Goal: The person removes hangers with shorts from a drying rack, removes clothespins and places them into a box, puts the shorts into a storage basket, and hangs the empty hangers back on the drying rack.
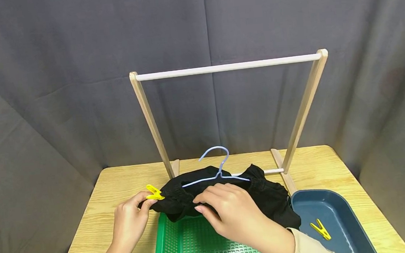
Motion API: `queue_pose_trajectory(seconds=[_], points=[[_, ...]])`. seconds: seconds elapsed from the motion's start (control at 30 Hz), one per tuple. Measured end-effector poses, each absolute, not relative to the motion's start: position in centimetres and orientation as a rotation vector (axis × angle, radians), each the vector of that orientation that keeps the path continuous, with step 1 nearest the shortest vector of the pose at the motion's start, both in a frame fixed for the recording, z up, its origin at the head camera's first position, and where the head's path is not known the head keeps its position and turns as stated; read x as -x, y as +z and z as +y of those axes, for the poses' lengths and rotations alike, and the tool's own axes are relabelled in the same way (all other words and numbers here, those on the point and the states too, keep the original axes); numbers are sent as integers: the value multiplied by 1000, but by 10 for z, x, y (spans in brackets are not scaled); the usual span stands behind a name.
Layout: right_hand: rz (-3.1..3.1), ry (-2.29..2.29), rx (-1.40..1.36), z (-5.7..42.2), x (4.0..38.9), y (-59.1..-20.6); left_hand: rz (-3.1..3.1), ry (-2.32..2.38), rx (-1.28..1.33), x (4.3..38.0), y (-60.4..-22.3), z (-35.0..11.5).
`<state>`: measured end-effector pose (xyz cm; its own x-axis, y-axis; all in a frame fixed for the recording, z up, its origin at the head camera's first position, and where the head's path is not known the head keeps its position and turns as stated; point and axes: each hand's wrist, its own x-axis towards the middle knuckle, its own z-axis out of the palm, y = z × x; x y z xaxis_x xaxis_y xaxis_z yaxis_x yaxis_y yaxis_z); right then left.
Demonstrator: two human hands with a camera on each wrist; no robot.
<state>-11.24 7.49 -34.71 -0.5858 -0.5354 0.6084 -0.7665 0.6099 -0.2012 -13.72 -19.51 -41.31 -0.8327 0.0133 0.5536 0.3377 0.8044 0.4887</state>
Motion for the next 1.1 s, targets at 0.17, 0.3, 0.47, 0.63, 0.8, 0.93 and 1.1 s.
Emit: queue_pose_trajectory(seconds=[0.17, 0.3, 0.47, 0.63, 0.8, 0.93, 1.1], points=[[-2324, 619, -1014, 62, 116, -345, -2453, -799, 253, 138, -414, -194], [-2300, 631, -1016, 50, 120, -343, -2442, -787, 274, 138, -414, -194], [-2313, 664, -1003, 35, 123, -339, -2447, -782, 287, 138, -414, -194], [-2359, 687, -990, 24, 128, -337, -2463, -796, 282, 137, -413, -194], [-2364, 680, -1014, 15, 134, -336, -2471, -794, 293, 136, -414, -194], [-2335, 658, -1053, 8, 139, -335, -2460, -785, 317, 136, -413, -194], [-2321, 663, -1045, -1, 142, -335, -2444, -780, 338, 137, -413, -194]])
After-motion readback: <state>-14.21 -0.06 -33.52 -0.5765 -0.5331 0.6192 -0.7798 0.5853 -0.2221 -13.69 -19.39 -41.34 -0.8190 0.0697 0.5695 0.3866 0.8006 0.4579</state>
